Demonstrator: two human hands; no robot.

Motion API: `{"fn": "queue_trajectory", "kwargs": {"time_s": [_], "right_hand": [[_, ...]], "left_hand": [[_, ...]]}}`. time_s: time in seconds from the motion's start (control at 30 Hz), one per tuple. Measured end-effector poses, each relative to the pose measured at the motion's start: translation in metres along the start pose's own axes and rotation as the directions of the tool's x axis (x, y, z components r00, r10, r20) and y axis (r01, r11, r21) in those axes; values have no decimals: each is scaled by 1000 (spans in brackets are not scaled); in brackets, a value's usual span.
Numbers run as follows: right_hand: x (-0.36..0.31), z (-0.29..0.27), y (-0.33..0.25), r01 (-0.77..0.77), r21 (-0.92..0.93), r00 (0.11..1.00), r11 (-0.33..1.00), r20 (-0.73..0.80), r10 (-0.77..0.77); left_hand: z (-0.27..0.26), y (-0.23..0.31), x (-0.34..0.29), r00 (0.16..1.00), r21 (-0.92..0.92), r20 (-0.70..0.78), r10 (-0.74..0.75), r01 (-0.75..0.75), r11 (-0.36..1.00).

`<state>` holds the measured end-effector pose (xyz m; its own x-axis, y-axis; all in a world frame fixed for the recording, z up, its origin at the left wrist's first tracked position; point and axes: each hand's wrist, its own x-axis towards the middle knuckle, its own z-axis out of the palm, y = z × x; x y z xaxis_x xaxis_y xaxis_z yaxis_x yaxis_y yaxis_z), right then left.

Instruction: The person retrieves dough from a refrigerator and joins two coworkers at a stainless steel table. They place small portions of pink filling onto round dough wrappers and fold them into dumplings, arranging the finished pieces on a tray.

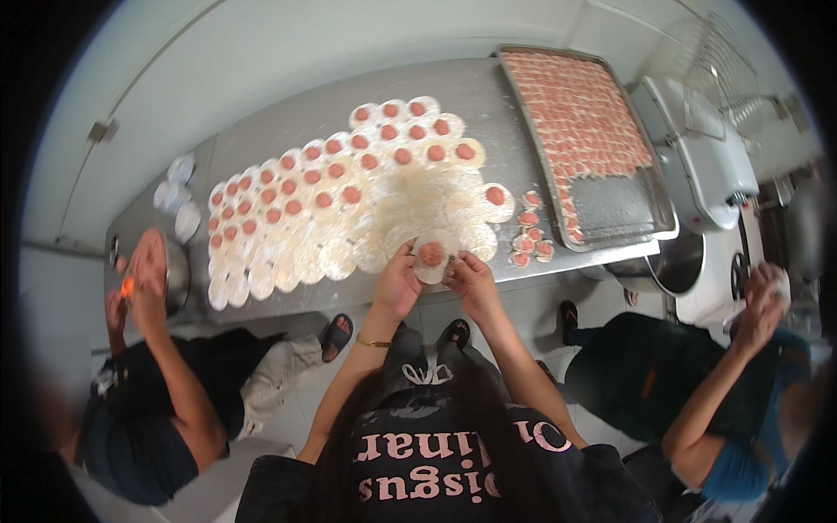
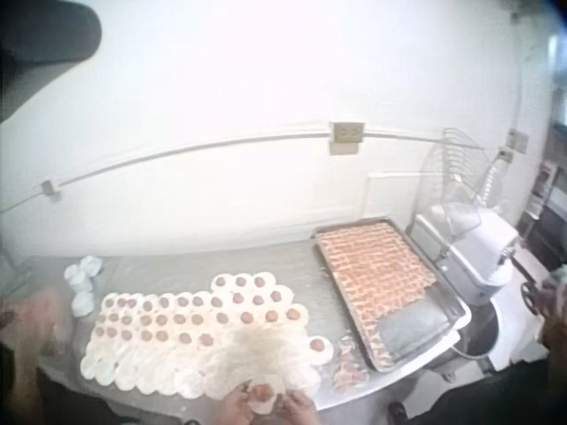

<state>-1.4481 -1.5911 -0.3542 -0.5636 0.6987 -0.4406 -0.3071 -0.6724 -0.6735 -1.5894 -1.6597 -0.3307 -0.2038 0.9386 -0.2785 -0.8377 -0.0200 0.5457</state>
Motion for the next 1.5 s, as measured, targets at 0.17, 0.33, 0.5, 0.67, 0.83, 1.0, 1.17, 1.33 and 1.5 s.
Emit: {"fn": "queue_trajectory", "kwargs": {"time_s": [0.17, 0.33, 0.5, 0.67, 0.83, 1.0, 1.17, 1.33, 1.5], "right_hand": [[20, -14, 30, 65, -294, 994, 954, -67, -88], [31, -26, 50, 14, -518, 983, 855, -149, -107], [18, -22, 46, 158, -389, 983, 907, -22, -181], [9, -17, 39, 165, -342, 982, 925, -27, -185], [9, -22, 35, 78, -178, 987, 981, -122, -101], [2, -13, 26, 112, -49, 987, 993, -107, -116], [-4, -8, 25, 215, -331, 975, 919, 12, -223], [2, -15, 29, 211, -445, 972, 870, 3, -234], [3, -19, 35, 214, -516, 969, 830, 2, -249]], "left_hand": [[-35, -25, -1, 931, 597, -298, 210, 10, 802], [-63, -36, 3, 918, 924, -208, 338, 71, 376], [-56, -33, -2, 949, 823, -108, 298, -83, 563], [-52, -27, 1, 967, 750, -189, 171, 29, 661], [-42, -23, -6, 971, 649, -193, 140, 19, 761], [-40, -14, -8, 983, 604, -165, 87, 31, 796], [-37, -15, -13, 967, 693, -174, 186, -14, 721], [-38, -18, -21, 966, 661, -172, 192, -32, 749], [-51, -25, -14, 973, 804, -162, 164, 34, 593]]}}
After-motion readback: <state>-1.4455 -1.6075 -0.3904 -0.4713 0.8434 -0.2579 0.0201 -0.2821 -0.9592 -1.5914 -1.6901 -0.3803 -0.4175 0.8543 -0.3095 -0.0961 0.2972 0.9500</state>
